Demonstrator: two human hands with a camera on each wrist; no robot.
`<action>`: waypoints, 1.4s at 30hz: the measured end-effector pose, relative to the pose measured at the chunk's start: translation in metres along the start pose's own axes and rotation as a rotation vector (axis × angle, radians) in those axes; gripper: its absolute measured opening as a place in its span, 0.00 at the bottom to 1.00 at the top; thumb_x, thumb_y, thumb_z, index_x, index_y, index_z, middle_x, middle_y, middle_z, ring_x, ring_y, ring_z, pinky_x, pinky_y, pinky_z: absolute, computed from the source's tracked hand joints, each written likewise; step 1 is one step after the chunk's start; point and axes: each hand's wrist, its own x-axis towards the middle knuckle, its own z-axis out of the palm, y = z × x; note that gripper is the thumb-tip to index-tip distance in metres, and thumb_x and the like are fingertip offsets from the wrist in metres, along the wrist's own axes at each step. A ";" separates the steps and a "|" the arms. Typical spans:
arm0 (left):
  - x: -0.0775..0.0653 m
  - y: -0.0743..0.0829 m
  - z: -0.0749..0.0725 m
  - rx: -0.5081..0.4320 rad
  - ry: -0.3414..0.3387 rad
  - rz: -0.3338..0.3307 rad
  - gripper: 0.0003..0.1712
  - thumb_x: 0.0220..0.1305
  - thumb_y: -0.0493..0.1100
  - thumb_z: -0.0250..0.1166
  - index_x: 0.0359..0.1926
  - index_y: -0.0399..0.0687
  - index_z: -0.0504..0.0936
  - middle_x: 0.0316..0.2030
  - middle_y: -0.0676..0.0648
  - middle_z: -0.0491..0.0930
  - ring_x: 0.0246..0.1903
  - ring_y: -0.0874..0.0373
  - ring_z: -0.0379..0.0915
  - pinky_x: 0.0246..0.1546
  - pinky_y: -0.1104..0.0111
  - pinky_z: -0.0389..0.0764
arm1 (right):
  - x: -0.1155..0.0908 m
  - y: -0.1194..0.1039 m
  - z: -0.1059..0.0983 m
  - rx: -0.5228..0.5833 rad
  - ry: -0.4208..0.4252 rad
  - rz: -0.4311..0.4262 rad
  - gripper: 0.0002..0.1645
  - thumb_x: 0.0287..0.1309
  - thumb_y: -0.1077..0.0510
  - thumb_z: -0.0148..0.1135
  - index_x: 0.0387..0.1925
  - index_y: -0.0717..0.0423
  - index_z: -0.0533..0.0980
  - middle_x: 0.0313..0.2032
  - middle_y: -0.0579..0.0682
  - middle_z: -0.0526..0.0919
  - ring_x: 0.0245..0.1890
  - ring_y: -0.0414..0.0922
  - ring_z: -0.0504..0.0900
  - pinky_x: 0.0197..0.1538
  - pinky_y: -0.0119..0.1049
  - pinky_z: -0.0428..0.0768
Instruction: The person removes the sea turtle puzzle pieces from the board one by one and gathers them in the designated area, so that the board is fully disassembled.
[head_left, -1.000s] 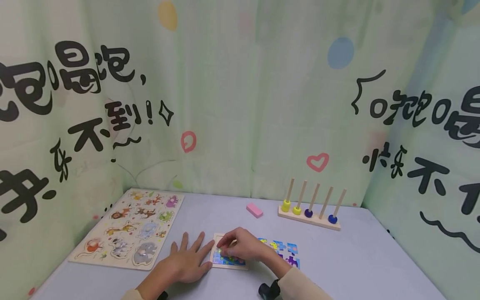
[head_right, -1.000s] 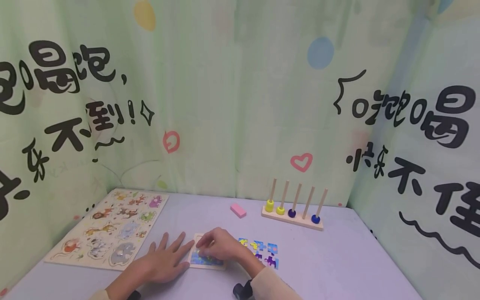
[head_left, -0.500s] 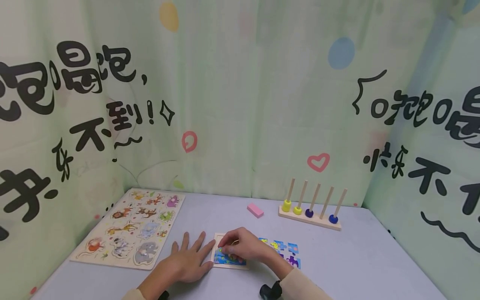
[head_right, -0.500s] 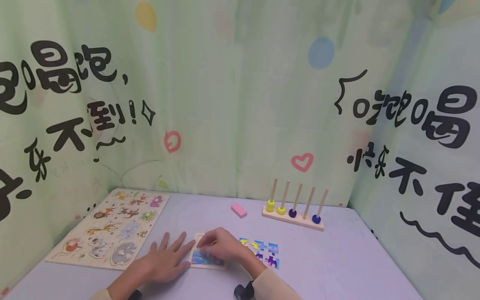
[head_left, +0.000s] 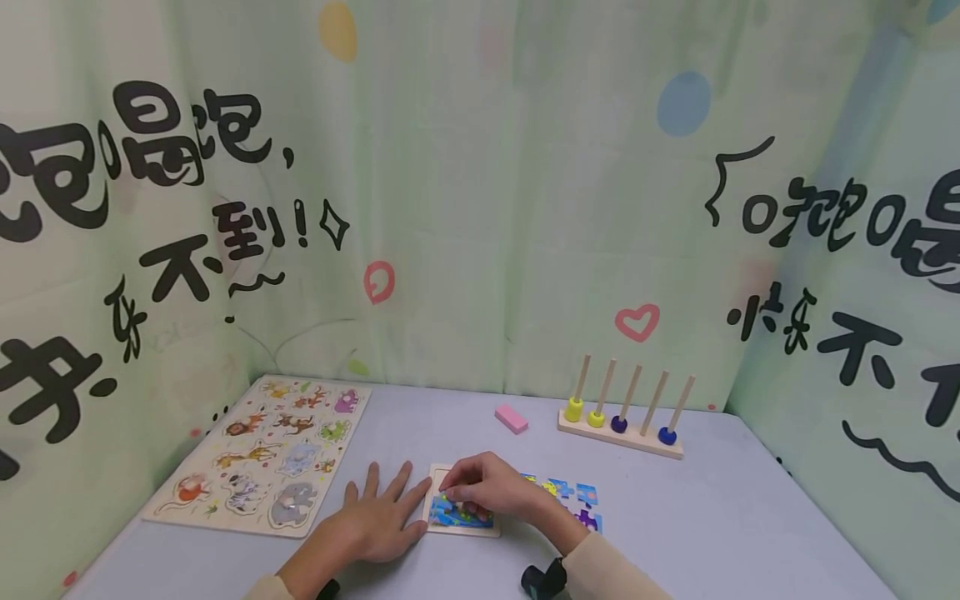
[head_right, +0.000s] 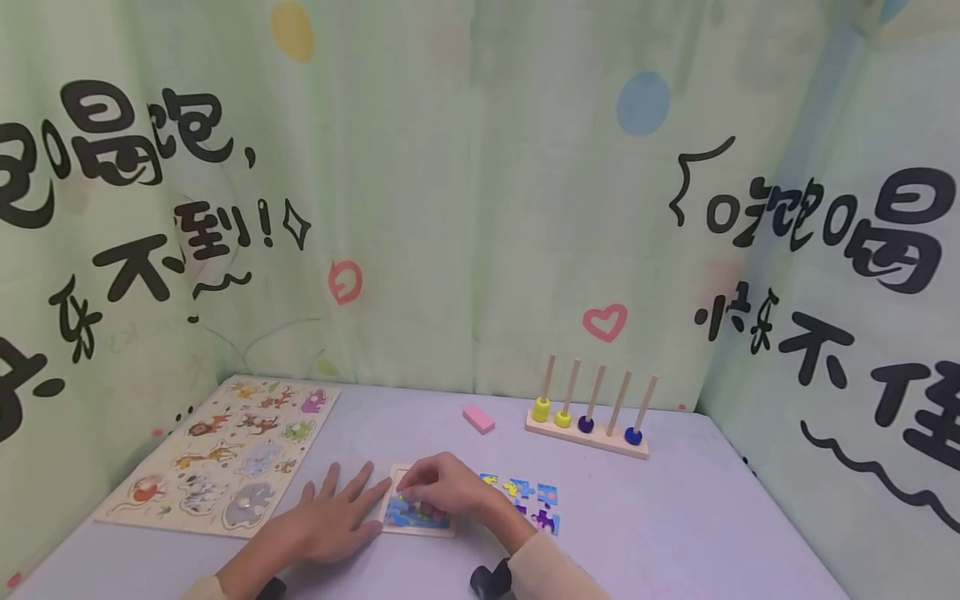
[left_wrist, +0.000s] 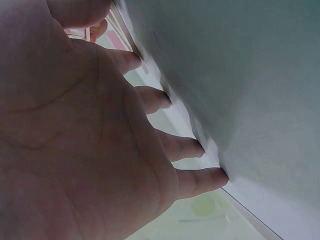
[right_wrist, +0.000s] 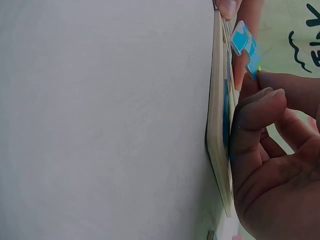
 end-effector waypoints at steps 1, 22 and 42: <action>0.000 0.000 0.000 0.001 0.000 -0.002 0.40 0.73 0.74 0.54 0.81 0.76 0.62 0.86 0.47 0.52 0.83 0.25 0.40 0.74 0.21 0.48 | 0.000 0.000 0.000 0.001 0.001 0.000 0.07 0.72 0.61 0.65 0.46 0.58 0.86 0.30 0.44 0.82 0.22 0.38 0.72 0.27 0.26 0.73; -0.006 0.003 -0.001 -0.002 0.028 0.011 0.39 0.74 0.71 0.54 0.81 0.74 0.62 0.85 0.46 0.53 0.82 0.24 0.40 0.74 0.21 0.48 | -0.023 0.002 -0.026 -0.055 0.061 0.018 0.09 0.71 0.58 0.66 0.46 0.56 0.87 0.33 0.47 0.84 0.24 0.40 0.73 0.29 0.29 0.73; -0.005 0.002 0.001 -0.009 0.032 0.014 0.39 0.74 0.72 0.54 0.81 0.74 0.62 0.85 0.46 0.53 0.83 0.24 0.39 0.74 0.21 0.46 | -0.077 0.028 -0.054 -0.141 0.070 0.057 0.05 0.68 0.60 0.68 0.41 0.57 0.87 0.29 0.45 0.83 0.17 0.37 0.67 0.21 0.27 0.67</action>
